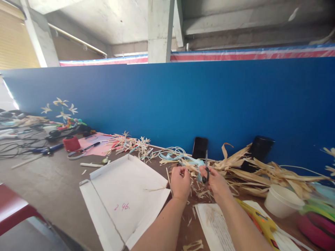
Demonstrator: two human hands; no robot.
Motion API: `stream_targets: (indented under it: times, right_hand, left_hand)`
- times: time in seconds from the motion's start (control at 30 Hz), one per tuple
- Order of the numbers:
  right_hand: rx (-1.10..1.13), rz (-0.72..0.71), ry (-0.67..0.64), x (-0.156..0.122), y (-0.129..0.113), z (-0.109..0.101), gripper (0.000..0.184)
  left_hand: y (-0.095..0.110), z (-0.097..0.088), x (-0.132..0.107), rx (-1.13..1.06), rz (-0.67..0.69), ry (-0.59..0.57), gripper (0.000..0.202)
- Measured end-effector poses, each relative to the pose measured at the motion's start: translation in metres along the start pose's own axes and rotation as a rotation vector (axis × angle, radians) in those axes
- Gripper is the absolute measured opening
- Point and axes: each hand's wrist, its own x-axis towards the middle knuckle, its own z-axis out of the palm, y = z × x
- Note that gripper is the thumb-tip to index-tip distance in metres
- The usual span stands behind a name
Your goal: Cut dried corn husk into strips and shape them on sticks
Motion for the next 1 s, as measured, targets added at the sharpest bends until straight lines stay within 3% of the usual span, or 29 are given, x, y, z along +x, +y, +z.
stream_targets:
  times: [0.1, 0.33, 0.53, 0.7, 0.87, 1.0]
  right_hand:
    - [-0.028, 0.027, 0.02, -0.003, 0.003, -0.006, 0.042]
    - [-0.022, -0.031, 0.014, -0.008, 0.001, -0.006, 0.06]
    - [-0.096, -0.086, 0.021, -0.011, 0.0, -0.001, 0.051]
    - [-0.202, -0.103, 0.103, -0.009, -0.003, -0.002, 0.044]
    - [-0.272, -0.115, 0.124, -0.012, -0.008, -0.006, 0.043]
    - [-0.294, -0.104, 0.061, -0.015, -0.006, -0.01, 0.043]
  left_hand:
    - [0.001, 0.001, -0.002, -0.01, -0.013, -0.039, 0.013]
    - [0.006, 0.001, -0.006, 0.034, 0.015, -0.08, 0.009]
    - [0.009, 0.002, -0.011, 0.076, 0.027, -0.136, 0.008]
    - [0.011, 0.004, -0.014, 0.069, 0.05, -0.199, 0.007]
    - [0.01, 0.005, -0.014, -0.068, 0.06, -0.218, 0.02]
    - [0.006, 0.01, -0.013, -0.232, -0.002, -0.333, 0.027]
